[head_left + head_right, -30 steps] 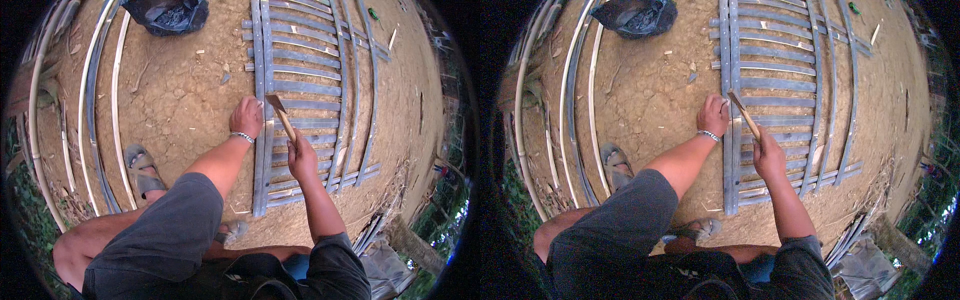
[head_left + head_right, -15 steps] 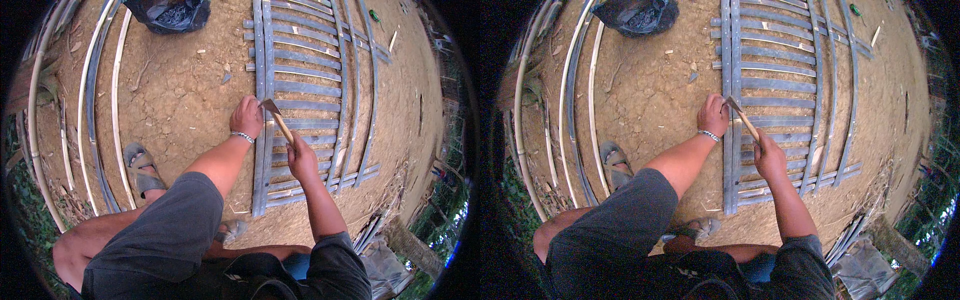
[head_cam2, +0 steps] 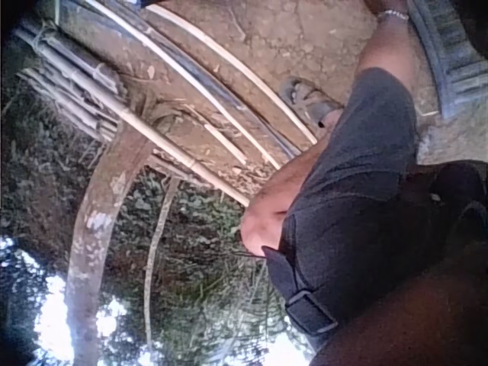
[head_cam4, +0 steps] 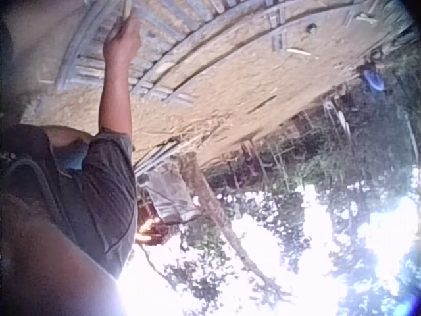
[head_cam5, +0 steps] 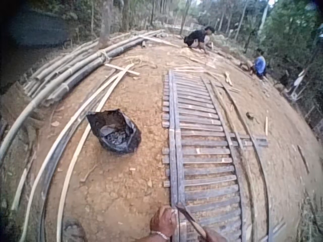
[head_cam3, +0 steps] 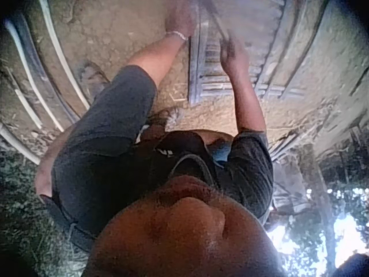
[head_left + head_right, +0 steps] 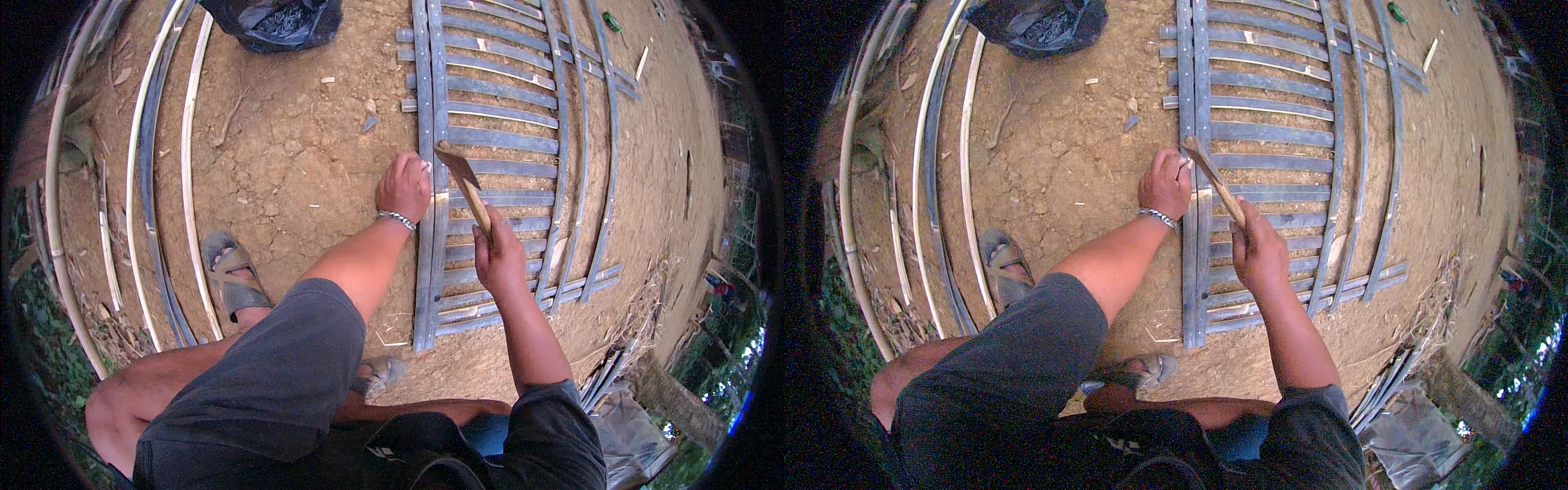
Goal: The person uses a hammer to drive nails into a bamboo frame structure laid on the ground. They repeatedly pick up nails from a nearby black bag and secure the bamboo slats to the frame, working systematically along the length of the structure.
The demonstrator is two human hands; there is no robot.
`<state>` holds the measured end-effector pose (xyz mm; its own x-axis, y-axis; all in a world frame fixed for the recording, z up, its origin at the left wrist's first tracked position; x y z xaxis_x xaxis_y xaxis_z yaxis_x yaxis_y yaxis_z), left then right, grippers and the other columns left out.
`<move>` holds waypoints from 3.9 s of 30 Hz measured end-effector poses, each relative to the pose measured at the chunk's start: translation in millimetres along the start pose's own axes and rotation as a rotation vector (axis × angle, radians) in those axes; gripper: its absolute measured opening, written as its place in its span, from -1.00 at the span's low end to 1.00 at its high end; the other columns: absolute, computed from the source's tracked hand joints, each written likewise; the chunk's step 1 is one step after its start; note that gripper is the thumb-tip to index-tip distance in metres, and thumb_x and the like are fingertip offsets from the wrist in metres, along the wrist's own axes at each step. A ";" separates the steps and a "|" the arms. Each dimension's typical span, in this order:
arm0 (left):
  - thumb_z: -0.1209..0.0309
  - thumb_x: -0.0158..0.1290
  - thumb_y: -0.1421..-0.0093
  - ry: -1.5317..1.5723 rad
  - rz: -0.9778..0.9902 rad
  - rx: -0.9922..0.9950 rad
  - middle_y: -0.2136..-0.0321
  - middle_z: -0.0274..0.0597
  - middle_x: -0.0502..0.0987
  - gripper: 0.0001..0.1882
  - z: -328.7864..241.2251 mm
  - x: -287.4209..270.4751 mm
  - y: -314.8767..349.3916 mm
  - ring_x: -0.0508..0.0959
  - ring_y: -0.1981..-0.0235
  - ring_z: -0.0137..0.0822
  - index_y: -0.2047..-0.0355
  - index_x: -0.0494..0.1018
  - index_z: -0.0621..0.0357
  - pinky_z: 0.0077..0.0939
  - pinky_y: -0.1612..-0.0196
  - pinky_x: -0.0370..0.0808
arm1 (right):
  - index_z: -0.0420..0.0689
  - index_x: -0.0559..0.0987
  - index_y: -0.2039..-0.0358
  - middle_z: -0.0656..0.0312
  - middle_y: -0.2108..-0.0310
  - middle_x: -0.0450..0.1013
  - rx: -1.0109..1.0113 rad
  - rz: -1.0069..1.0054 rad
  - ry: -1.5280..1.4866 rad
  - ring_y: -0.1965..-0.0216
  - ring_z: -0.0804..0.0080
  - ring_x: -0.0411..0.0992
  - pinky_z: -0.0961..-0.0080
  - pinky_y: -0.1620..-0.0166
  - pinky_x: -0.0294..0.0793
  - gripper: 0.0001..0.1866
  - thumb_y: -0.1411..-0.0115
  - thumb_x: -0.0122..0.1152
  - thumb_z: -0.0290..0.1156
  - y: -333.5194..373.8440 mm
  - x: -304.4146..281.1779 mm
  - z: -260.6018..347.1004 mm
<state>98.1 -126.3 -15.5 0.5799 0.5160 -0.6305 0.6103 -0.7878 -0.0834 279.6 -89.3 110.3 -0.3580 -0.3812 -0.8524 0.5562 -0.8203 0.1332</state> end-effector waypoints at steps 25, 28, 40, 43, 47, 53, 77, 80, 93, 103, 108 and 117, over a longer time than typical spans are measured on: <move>0.31 0.21 -0.17 0.043 0.222 0.240 -0.13 -0.05 0.42 -0.65 -56.3 -3.9 41.1 0.33 -0.28 -0.01 0.04 0.54 0.11 0.07 -0.37 0.18 | -0.23 0.42 -0.23 -0.10 0.10 0.58 0.485 -0.021 -0.280 0.07 0.11 0.59 0.29 0.01 0.53 -0.53 -0.35 0.19 -0.39 96.3 -26.4 -90.5; 0.11 0.14 -0.22 -0.142 0.468 0.622 -0.27 -0.08 0.33 -0.51 -81.5 29.5 64.5 0.17 -0.42 -0.08 -0.10 0.49 0.07 0.10 -0.48 -0.06 | -0.24 0.42 -0.23 -0.04 0.08 0.57 0.536 0.033 -0.336 0.07 0.25 0.56 0.34 0.01 0.51 -0.54 -0.35 0.18 -0.41 110.1 -24.9 -95.9; -0.09 -0.03 -0.28 -0.275 0.893 0.662 -0.45 -0.06 0.10 -0.21 -78.8 52.5 77.2 0.04 -0.49 -0.16 -0.40 0.21 0.11 0.08 -0.52 -0.27 | -0.10 0.39 -0.24 -0.13 0.13 0.54 -0.060 0.100 -0.031 0.15 -0.20 0.55 0.07 0.16 0.56 -0.52 -0.32 0.18 -0.44 24.7 -13.8 -18.5; -0.09 -0.02 -0.28 -0.210 0.798 0.681 -0.45 -0.04 0.11 -0.20 -77.9 47.5 73.3 0.03 -0.49 -0.16 -0.39 0.21 0.12 0.08 -0.52 -0.28 | -0.01 0.38 -0.26 -0.01 0.26 0.53 -0.216 0.080 -0.004 0.31 -0.11 0.55 0.07 0.31 0.54 -0.46 -0.28 0.23 -0.43 -0.4 -6.6 -11.6; -0.11 -0.01 -0.27 -0.290 0.839 0.701 -0.45 -0.05 0.10 -0.20 -82.3 53.7 74.9 -0.01 -0.50 -0.17 -0.38 0.24 0.12 0.07 -0.53 -0.29 | 0.09 0.39 -0.28 -0.01 0.22 0.55 -0.118 0.248 0.238 0.27 -0.11 0.56 0.08 0.28 0.56 -0.45 -0.28 0.24 -0.42 -16.3 7.9 -39.8; -0.11 -0.06 -0.30 -0.299 0.799 0.713 -0.45 -0.08 0.12 -0.25 -76.3 47.4 73.6 -0.02 -0.51 -0.17 -0.34 0.30 0.11 0.04 -0.53 -0.32 | 0.06 0.41 -0.26 -0.03 0.21 0.57 -0.253 0.007 0.002 0.21 -0.12 0.57 0.07 0.21 0.57 -0.46 -0.27 0.25 -0.43 -21.4 -17.8 -4.2; -0.13 -0.02 -0.26 -0.267 0.774 0.727 -0.40 -0.05 0.22 -0.26 -77.7 52.4 75.2 0.08 -0.47 -0.14 -0.29 0.37 0.13 0.04 -0.53 -0.28 | -0.16 0.45 -0.19 -0.11 0.06 0.55 -0.131 0.214 0.057 0.03 -0.13 0.55 0.16 0.00 0.55 -0.53 -0.27 0.24 -0.51 -28.2 19.7 -51.6; -0.12 -0.02 -0.26 -0.249 0.754 0.728 -0.38 -0.06 0.25 -0.26 -80.7 46.5 74.4 0.09 -0.47 -0.14 -0.28 0.38 0.14 0.04 -0.53 -0.27 | -0.14 0.45 -0.19 -0.11 0.08 0.56 -0.198 0.146 -0.001 0.08 -0.14 0.56 0.14 0.05 0.55 -0.55 -0.28 0.22 -0.48 -23.4 15.5 -48.5; -0.09 -0.03 -0.27 -0.267 0.739 0.734 -0.39 -0.06 0.23 -0.26 -77.9 45.9 73.0 0.09 -0.47 -0.13 -0.31 0.34 0.16 0.05 -0.52 -0.25 | -0.05 0.47 -0.17 -0.04 0.20 0.57 -0.338 0.039 -0.061 0.21 -0.11 0.56 0.11 0.16 0.55 -0.49 -0.20 0.29 -0.53 -29.4 -18.5 -6.0; -0.09 0.00 -0.25 -0.278 0.712 0.736 -0.38 -0.09 0.24 -0.25 -78.4 43.4 72.9 0.11 -0.46 -0.17 -0.30 0.35 0.13 0.03 -0.52 -0.24 | 0.00 0.41 -0.23 -0.02 0.25 0.55 -0.353 0.070 0.008 0.26 -0.14 0.55 0.07 0.24 0.55 -0.43 -0.19 0.30 -0.48 -35.8 -23.0 5.2; -0.08 0.04 -0.23 -0.275 0.737 0.738 -0.36 -0.10 0.25 -0.25 -81.8 46.5 73.5 0.12 -0.45 -0.17 -0.29 0.36 0.15 0.02 -0.52 -0.20 | -0.03 0.43 -0.20 -0.05 0.17 0.56 -0.238 0.250 0.119 0.19 -0.15 0.54 0.08 0.15 0.54 -0.48 -0.21 0.26 -0.51 -35.7 5.9 -35.7; -0.07 0.05 -0.22 -0.245 0.734 0.726 -0.32 -0.09 0.32 -0.27 -79.2 48.3 73.4 0.13 -0.44 -0.15 -0.26 0.40 0.17 0.05 -0.52 -0.23 | 0.01 0.40 -0.24 -0.01 0.23 0.54 -0.310 0.178 0.070 0.28 -0.15 0.52 0.05 0.26 0.51 -0.37 -0.14 0.30 -0.54 -35.6 15.1 -41.9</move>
<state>213.6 -132.6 9.1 0.5018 -0.1854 -0.8449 -0.3605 -0.9327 -0.0094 285.8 -47.9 71.6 -0.1891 -0.4675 -0.8636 0.8100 -0.5714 0.1320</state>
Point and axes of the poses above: each hand's wrist, its own y-axis away from the middle knuckle, its own x-axis out of the palm, z = x × y, the point moved 9 cm from there along -y, towards the middle knuckle
